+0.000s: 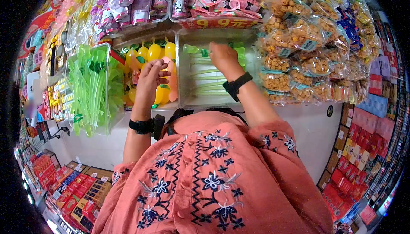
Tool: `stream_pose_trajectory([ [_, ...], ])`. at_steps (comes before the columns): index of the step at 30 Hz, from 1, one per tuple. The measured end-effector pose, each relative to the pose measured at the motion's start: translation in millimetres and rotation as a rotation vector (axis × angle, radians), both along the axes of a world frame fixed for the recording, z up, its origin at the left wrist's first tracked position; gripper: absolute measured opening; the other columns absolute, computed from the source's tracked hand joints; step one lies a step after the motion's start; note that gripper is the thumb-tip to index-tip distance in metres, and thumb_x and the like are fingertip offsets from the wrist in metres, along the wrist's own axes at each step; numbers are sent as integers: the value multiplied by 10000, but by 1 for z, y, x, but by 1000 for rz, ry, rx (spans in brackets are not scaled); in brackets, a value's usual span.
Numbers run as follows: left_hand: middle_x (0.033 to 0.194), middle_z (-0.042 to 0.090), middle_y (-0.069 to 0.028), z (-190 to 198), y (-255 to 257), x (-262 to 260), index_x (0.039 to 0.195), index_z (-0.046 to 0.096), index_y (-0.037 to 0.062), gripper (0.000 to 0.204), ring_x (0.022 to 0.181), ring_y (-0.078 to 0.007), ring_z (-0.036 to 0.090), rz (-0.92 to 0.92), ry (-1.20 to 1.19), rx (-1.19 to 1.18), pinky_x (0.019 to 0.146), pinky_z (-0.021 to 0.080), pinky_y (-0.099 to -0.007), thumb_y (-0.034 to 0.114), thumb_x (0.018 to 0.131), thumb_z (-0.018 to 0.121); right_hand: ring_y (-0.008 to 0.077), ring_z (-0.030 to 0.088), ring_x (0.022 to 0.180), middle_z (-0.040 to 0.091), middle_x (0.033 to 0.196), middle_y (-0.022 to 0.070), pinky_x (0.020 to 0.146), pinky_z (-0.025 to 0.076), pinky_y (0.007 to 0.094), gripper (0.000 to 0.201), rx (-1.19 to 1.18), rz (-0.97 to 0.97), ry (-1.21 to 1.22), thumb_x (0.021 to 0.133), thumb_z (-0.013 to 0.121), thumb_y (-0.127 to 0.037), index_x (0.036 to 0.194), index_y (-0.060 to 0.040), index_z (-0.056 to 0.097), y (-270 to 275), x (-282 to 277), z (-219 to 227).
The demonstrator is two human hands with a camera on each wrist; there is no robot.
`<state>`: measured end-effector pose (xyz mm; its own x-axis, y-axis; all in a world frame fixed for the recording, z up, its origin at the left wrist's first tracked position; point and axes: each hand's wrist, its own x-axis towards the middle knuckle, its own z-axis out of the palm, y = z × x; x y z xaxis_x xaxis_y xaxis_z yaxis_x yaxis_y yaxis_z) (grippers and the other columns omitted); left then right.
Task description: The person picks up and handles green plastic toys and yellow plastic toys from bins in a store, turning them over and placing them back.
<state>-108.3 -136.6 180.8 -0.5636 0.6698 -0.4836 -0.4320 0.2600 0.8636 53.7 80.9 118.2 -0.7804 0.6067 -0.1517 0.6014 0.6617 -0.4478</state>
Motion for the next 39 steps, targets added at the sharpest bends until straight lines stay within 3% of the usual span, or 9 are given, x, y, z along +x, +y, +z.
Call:
stream_pose_trajectory([
  [3,1098,643,-73,-1,-3,2,1177,578,54,322,881,-161,658,-18,-9,-25,708,507,-274,323,1000,570,428,658,877,689,910,205,713,519,561,154,79,-40,-52,842,589,-116,978,-65,640,10,-5,-12],
  [6,1090,639,-66,0,-6,3,1166,577,55,314,871,-155,656,-19,-15,-29,707,507,-271,319,995,578,420,637,930,686,952,176,745,498,557,157,79,-106,-149,873,552,-161,996,-117,638,19,-15,-33],
  [9,1083,635,-63,0,-11,4,1162,578,56,309,869,-152,654,-16,-23,-42,707,505,-262,316,995,577,417,682,898,702,930,211,728,551,522,137,153,-74,-101,839,579,-58,895,-44,704,20,-24,-47],
  [12,1079,633,-63,-1,-16,4,1157,580,53,309,864,-149,652,-13,-24,-61,710,500,-258,318,997,573,407,694,905,711,949,216,732,561,501,160,146,-32,-242,827,584,-32,863,-30,740,20,-35,-49],
  [24,1070,645,-66,-4,-26,8,1143,588,63,285,846,-145,656,-16,-27,-118,719,495,-267,307,996,573,394,705,886,717,936,217,727,571,487,159,207,32,-188,829,589,-30,843,-16,746,29,-41,-83],
  [30,1072,650,-64,-1,-27,10,1138,585,65,299,853,-142,650,-49,-25,-119,718,492,-267,324,988,588,394,698,905,712,959,212,758,568,483,185,197,-23,-197,866,560,-42,922,-29,736,17,-38,-73],
  [37,1065,654,-60,-1,-29,11,1122,591,64,304,870,-145,650,-90,-28,-153,726,491,-268,337,988,583,391,584,1113,590,1214,232,933,503,477,282,115,-24,-108,890,547,-34,1150,-22,652,5,-29,-69],
  [39,1062,658,-56,1,-30,12,1120,594,63,304,885,-148,652,-104,-35,-162,732,494,-271,338,988,583,399,584,1109,594,1208,227,931,504,483,290,137,-34,-34,892,538,-30,1159,-22,652,4,-28,-78],
])
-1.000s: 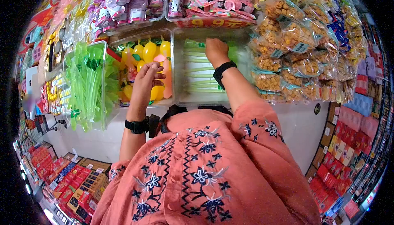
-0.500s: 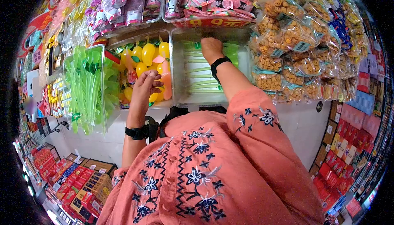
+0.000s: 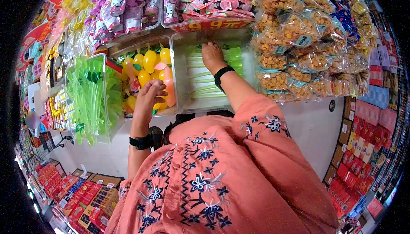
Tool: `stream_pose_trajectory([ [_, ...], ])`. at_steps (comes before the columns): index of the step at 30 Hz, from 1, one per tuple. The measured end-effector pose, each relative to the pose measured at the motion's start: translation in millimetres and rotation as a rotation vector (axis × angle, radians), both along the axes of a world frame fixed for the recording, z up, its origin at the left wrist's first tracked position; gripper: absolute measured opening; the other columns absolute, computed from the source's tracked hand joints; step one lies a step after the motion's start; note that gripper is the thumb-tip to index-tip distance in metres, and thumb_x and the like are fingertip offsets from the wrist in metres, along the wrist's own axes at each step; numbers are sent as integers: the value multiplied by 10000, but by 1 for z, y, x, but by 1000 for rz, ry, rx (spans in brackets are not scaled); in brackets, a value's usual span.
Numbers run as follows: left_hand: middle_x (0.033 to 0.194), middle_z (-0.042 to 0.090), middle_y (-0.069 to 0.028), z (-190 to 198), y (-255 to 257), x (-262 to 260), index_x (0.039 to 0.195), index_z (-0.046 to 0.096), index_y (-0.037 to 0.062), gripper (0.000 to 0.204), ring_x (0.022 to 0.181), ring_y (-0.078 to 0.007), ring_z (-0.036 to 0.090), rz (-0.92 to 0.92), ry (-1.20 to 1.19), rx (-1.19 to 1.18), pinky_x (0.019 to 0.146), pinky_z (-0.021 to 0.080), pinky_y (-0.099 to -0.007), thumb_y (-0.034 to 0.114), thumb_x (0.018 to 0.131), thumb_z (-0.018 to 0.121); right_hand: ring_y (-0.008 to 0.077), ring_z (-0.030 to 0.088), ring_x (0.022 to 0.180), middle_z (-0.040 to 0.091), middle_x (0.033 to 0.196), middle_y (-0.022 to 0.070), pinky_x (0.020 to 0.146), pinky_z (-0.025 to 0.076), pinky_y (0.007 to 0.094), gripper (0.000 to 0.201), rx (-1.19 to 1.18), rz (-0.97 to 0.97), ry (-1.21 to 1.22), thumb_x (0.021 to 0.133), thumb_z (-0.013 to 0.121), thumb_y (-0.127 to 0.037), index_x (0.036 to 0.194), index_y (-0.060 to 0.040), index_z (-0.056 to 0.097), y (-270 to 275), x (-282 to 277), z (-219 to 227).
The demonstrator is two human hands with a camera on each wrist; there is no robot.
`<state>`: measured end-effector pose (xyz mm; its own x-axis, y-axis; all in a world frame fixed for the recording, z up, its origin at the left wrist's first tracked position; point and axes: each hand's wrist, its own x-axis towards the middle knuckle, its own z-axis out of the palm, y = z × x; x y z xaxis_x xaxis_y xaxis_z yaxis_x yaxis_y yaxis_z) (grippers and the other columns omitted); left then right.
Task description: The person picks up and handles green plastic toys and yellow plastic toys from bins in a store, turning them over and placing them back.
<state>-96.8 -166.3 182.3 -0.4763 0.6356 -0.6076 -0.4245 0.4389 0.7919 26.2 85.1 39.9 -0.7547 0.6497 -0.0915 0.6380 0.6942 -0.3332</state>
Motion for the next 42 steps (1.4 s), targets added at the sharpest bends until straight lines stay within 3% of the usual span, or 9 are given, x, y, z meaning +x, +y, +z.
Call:
stream_pose_trajectory([
  [12,1066,679,-77,23,-16,-14,1148,600,36,336,894,-159,656,-30,80,29,745,508,-279,331,992,573,452,594,1059,607,1160,249,893,499,519,262,-191,-47,11,894,484,-54,1106,-8,631,10,8,22],
  [18,1031,675,-53,55,-28,-19,1128,605,31,278,841,-127,652,-59,185,120,676,502,-255,276,1006,558,395,661,885,688,927,213,778,514,452,225,-349,39,422,880,534,-172,993,-37,674,0,-5,59],
  [19,1023,670,-40,64,-30,-19,1128,602,26,251,828,-117,648,-51,203,129,662,494,-243,244,1012,556,295,693,855,698,869,173,743,531,390,225,-527,-32,377,900,561,-184,1024,-32,670,-7,-13,81],
  [21,1024,666,-31,89,-36,-20,1132,606,27,239,826,-102,639,-51,305,144,652,480,-232,230,1018,554,103,641,825,679,965,52,717,524,268,229,-859,-88,349,970,559,-204,1102,-35,641,-23,-26,130],
  [28,1031,669,-62,127,-82,-60,1118,626,8,187,888,-153,640,208,908,119,786,508,-270,133,980,611,107,658,809,672,972,48,702,532,260,247,-1114,239,522,977,559,-200,1121,-7,617,-83,-77,205],
  [31,1015,670,-100,119,-110,-87,1102,633,9,183,890,-204,650,145,1424,-122,792,511,-302,119,956,629,107,660,809,671,977,49,713,528,259,245,-1158,303,460,978,559,-197,1125,-9,615,-106,-99,214],
  [32,1007,662,-133,119,-117,-91,1078,641,19,179,912,-263,643,132,1482,-204,811,510,-345,113,926,652,112,662,808,669,969,52,713,524,258,249,-1193,308,465,977,558,-194,1121,3,613,-113,-106,209],
  [35,993,659,-126,111,-135,-98,1069,648,42,187,917,-287,625,64,1541,-345,823,502,-371,127,905,675,114,657,796,664,959,61,723,531,267,252,-1248,365,471,975,557,-185,1113,19,609,-135,-122,216],
  [42,953,657,-136,98,-140,-105,1015,649,38,193,892,-341,590,-9,1545,-358,780,482,-425,126,855,715,111,662,828,653,1021,79,738,554,261,280,-1337,428,344,1002,541,-181,1191,21,588,-165,-149,218],
])
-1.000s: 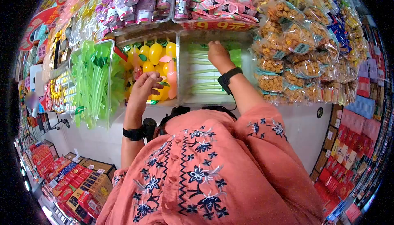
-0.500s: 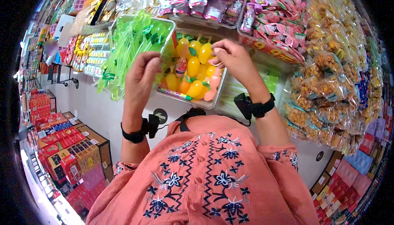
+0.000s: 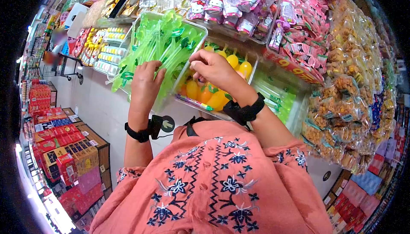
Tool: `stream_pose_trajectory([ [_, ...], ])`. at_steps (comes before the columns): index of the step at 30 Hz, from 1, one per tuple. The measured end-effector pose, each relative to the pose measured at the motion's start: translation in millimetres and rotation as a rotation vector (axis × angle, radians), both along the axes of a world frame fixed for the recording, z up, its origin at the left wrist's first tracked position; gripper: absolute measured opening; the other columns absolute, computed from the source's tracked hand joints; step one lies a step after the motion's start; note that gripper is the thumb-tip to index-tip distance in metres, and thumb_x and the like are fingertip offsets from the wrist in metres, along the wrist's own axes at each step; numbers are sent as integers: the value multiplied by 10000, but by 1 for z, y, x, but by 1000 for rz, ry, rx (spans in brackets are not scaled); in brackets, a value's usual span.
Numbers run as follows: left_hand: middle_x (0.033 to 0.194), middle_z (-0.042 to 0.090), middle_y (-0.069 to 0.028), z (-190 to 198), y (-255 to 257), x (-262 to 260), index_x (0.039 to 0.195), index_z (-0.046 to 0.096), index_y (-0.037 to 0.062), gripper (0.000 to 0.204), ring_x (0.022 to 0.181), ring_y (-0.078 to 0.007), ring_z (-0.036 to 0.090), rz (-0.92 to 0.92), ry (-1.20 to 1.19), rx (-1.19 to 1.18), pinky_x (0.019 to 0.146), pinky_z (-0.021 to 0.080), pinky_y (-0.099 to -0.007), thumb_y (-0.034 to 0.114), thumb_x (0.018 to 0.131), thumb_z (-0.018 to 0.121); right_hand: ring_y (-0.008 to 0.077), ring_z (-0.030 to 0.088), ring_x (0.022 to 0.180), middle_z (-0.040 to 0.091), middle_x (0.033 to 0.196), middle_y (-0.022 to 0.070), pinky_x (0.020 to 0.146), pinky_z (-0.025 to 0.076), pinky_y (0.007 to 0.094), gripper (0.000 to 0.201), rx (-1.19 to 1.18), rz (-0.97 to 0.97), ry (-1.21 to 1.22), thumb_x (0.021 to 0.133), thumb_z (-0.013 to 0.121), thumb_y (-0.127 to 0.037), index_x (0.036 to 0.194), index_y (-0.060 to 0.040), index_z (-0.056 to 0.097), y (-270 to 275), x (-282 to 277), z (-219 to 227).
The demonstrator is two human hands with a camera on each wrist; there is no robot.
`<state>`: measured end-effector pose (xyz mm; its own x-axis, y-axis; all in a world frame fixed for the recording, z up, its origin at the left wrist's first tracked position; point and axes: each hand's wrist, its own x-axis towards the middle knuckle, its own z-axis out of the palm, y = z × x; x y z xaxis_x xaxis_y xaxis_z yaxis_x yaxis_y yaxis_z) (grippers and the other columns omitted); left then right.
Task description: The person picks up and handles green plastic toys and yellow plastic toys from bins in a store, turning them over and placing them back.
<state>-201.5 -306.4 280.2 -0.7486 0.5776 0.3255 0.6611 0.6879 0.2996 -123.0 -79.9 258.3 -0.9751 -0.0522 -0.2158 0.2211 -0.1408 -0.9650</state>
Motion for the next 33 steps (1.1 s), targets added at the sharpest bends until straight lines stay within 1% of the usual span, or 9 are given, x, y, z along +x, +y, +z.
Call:
stream_pose_trajectory([
  [8,888,621,-156,-4,-1,1,968,648,16,148,847,-351,570,-43,-10,41,758,468,-437,113,866,695,114,672,789,673,1011,88,685,559,257,308,-12,-9,-72,1000,541,-205,1204,23,575,-10,-7,-3],
  [11,883,623,-161,1,-5,5,967,643,6,142,856,-341,579,-14,-46,102,753,473,-418,127,897,669,95,627,687,659,861,46,585,496,231,307,-47,-44,-59,966,583,-224,1162,13,587,-13,-6,-1],
  [17,895,641,-66,14,-15,21,1045,641,-13,197,838,-145,591,15,-462,349,755,463,-275,171,979,610,106,681,769,704,1028,67,593,486,217,394,-173,-53,-17,999,566,-311,1238,2,588,-15,-1,5],
  [20,910,617,-7,22,-10,41,1066,635,-9,204,848,-77,548,43,-665,468,759,446,-235,178,996,595,107,682,807,694,1031,69,710,560,235,406,-273,-50,-7,1002,587,-292,1282,1,576,-16,6,21],
  [24,912,601,-71,19,7,63,1054,626,-17,170,818,-139,569,-9,-738,543,723,462,-272,135,993,585,98,683,808,691,1067,75,730,564,252,377,-334,-59,1,1007,576,-290,1250,-2,586,-9,18,23],
  [27,945,602,-9,10,20,74,1084,623,-6,186,879,-79,535,-118,-689,463,776,443,-228,154,995,591,115,693,783,691,1048,54,694,566,239,366,-362,-102,21,1006,570,-303,1226,-13,606,0,29,21],
  [31,958,625,-36,2,44,87,1093,614,-5,189,884,-103,561,-148,-778,396,783,460,-249,153,993,591,108,687,764,685,1077,62,694,561,252,347,-378,-154,11,1002,574,-286,1214,-14,609,12,47,20],
  [32,910,601,-91,-3,51,91,1055,628,2,149,813,-176,584,-144,-792,448,733,484,-303,116,958,627,107,683,751,685,1074,72,698,561,258,330,-370,-167,1,1001,570,-270,1206,-14,609,16,52,17],
  [33,903,600,-90,-9,56,93,1046,626,1,146,806,-175,581,-163,-800,438,727,482,-304,116,956,630,107,682,748,685,1074,74,695,560,258,327,-381,-168,0,1001,569,-265,1205,-12,607,20,56,15],
])
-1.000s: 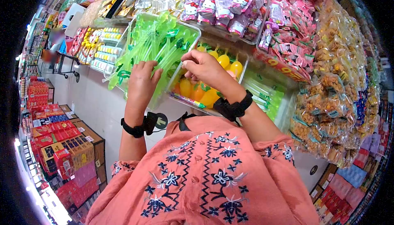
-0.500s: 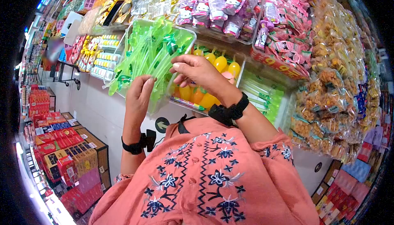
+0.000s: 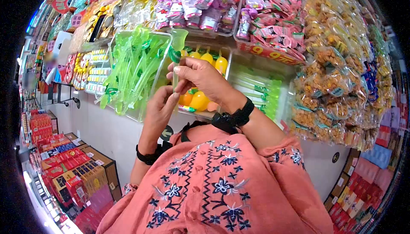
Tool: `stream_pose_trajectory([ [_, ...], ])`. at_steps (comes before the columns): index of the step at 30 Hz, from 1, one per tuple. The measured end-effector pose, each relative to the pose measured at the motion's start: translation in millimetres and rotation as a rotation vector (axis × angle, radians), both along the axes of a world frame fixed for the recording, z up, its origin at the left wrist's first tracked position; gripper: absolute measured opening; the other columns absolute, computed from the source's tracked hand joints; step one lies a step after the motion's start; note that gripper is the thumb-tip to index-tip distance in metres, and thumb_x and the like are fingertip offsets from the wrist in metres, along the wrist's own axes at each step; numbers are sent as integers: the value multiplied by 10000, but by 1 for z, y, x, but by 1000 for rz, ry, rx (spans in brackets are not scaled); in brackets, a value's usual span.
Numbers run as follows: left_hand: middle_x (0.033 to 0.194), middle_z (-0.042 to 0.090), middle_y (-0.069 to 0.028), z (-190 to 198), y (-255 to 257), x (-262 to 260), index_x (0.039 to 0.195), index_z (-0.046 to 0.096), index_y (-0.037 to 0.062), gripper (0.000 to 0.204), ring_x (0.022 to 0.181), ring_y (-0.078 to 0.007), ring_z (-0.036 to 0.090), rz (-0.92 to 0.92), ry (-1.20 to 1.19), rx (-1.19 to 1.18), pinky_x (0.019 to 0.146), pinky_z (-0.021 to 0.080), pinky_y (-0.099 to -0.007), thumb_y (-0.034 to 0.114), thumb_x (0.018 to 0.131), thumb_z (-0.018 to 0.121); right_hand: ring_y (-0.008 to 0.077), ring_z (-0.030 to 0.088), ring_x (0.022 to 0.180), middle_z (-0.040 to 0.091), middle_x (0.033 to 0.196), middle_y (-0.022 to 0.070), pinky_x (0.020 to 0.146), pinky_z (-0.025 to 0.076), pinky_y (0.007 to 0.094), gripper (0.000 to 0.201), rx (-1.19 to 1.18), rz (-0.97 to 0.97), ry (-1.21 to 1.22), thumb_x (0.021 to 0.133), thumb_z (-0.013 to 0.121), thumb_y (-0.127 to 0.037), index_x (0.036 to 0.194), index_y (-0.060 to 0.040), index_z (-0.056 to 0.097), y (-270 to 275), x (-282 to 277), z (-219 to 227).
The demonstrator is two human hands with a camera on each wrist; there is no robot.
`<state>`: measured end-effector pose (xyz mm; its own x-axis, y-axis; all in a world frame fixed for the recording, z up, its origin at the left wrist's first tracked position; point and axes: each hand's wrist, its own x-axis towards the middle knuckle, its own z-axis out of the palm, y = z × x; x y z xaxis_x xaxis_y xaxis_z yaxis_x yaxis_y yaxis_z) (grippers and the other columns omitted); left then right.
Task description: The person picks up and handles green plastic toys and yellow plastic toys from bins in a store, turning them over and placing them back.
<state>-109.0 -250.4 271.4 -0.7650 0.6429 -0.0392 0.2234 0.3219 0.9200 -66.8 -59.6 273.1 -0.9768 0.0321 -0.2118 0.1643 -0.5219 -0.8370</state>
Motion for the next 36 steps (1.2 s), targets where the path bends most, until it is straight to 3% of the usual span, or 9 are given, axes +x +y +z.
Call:
stream_pose_trajectory([
  [9,857,593,-55,-26,43,21,1022,615,-1,158,777,-150,550,-163,-74,-53,701,460,-298,142,958,637,91,655,696,685,1046,72,640,553,246,345,42,-33,-34,984,589,-237,1229,7,577,37,43,-4],
  [11,942,623,-22,-37,53,25,1075,598,-3,183,867,-106,560,-240,-116,-134,771,462,-262,162,995,602,81,640,677,685,1001,59,607,534,242,322,118,-88,-50,970,611,-251,1176,-4,607,46,54,-12],
  [15,983,649,-60,-39,74,33,1121,594,-23,242,911,-139,605,-264,-137,-114,839,488,-287,185,997,603,66,608,637,673,868,32,565,503,239,282,376,-132,-135,944,644,-278,1041,-13,643,70,64,-35],
  [16,960,652,-76,-42,78,34,1105,602,-29,243,886,-147,607,-260,-119,-97,817,493,-291,182,986,614,71,599,619,649,793,15,563,497,239,257,457,-131,-191,929,653,-275,971,-22,635,81,69,-39],
  [18,914,657,-107,-49,82,35,1074,616,-41,245,835,-161,610,-248,-85,-64,772,501,-298,177,964,636,73,588,601,626,758,27,557,490,250,237,570,-175,-240,909,650,-238,981,-14,619,102,79,-62],
  [21,936,662,-122,-57,85,34,1080,609,-45,260,860,-183,623,-270,-123,-98,795,503,-309,187,966,631,331,685,754,689,887,209,681,542,409,211,1090,-279,-243,870,582,-146,1022,-14,644,133,94,-100],
  [24,973,663,-108,-65,89,33,1098,604,-41,271,899,-180,622,-290,-120,-120,825,497,-309,202,978,618,418,644,921,658,970,261,814,518,485,251,1422,-316,-251,846,554,-113,1066,-45,655,148,108,-120],
  [31,1029,655,-69,-66,88,32,1126,599,-29,278,961,-150,603,-303,-138,-173,873,481,-288,217,998,599,397,664,939,691,940,191,776,532,517,167,1694,-131,-520,838,562,-58,945,-75,688,154,107,-171],
  [36,1008,655,-76,-74,77,32,1113,598,-30,270,928,-157,600,-269,-161,-175,842,485,-296,208,986,611,367,691,904,702,922,186,726,560,474,145,1798,-6,-502,825,569,-38,836,-36,713,153,102,-214],
])
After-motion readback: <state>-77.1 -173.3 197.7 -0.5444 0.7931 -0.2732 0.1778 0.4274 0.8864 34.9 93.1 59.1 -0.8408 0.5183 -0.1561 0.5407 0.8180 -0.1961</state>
